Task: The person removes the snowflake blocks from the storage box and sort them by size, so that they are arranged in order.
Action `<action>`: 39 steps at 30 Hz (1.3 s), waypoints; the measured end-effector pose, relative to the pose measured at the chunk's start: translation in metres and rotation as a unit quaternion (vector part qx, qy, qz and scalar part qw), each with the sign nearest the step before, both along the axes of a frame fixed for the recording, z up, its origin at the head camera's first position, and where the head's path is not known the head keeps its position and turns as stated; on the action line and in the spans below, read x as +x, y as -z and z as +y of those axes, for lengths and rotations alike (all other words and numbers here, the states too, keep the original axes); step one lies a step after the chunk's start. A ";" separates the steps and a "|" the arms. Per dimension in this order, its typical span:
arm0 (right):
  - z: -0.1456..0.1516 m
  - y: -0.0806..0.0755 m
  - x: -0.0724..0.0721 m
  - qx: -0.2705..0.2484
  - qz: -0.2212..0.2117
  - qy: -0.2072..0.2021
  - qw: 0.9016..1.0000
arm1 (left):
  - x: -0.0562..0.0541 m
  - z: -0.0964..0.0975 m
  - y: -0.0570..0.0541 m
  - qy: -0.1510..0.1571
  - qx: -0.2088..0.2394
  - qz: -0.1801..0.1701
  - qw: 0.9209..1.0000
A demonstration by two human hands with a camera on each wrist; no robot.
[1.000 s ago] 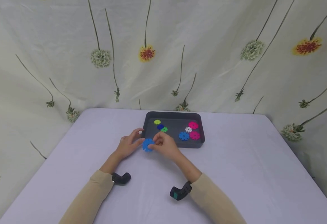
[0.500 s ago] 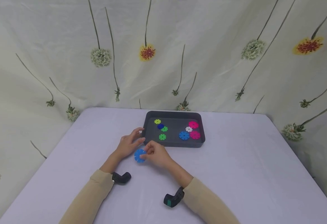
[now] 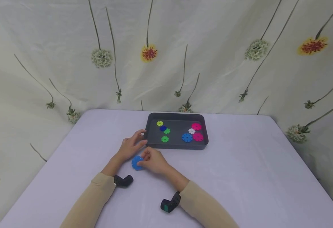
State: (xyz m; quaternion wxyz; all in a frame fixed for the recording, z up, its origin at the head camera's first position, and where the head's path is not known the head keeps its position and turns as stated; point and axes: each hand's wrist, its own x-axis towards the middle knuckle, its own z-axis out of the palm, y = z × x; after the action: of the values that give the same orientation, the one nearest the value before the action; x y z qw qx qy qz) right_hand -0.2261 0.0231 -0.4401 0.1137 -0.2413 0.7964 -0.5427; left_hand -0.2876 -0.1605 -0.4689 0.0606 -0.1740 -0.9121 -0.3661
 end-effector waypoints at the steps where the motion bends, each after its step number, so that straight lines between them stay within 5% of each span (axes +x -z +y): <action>1: -0.001 0.000 0.000 0.003 0.002 0.000 1.000 | 0.000 0.000 0.000 -0.001 -0.001 0.000 1.000; 21: -0.007 0.009 0.000 0.061 0.073 0.017 0.995 | -0.003 0.000 0.001 0.004 0.007 0.009 1.000; 39: -0.010 0.012 0.003 0.079 0.094 0.022 0.992 | 0.000 0.001 0.002 -0.002 0.006 0.008 1.000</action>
State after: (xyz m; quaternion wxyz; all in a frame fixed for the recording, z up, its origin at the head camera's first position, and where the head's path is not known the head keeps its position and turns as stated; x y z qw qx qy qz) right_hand -0.2235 0.0135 -0.4521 0.0455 -0.2637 0.8492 -0.4553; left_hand -0.2877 -0.1600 -0.4712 0.0698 -0.1748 -0.9098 -0.3698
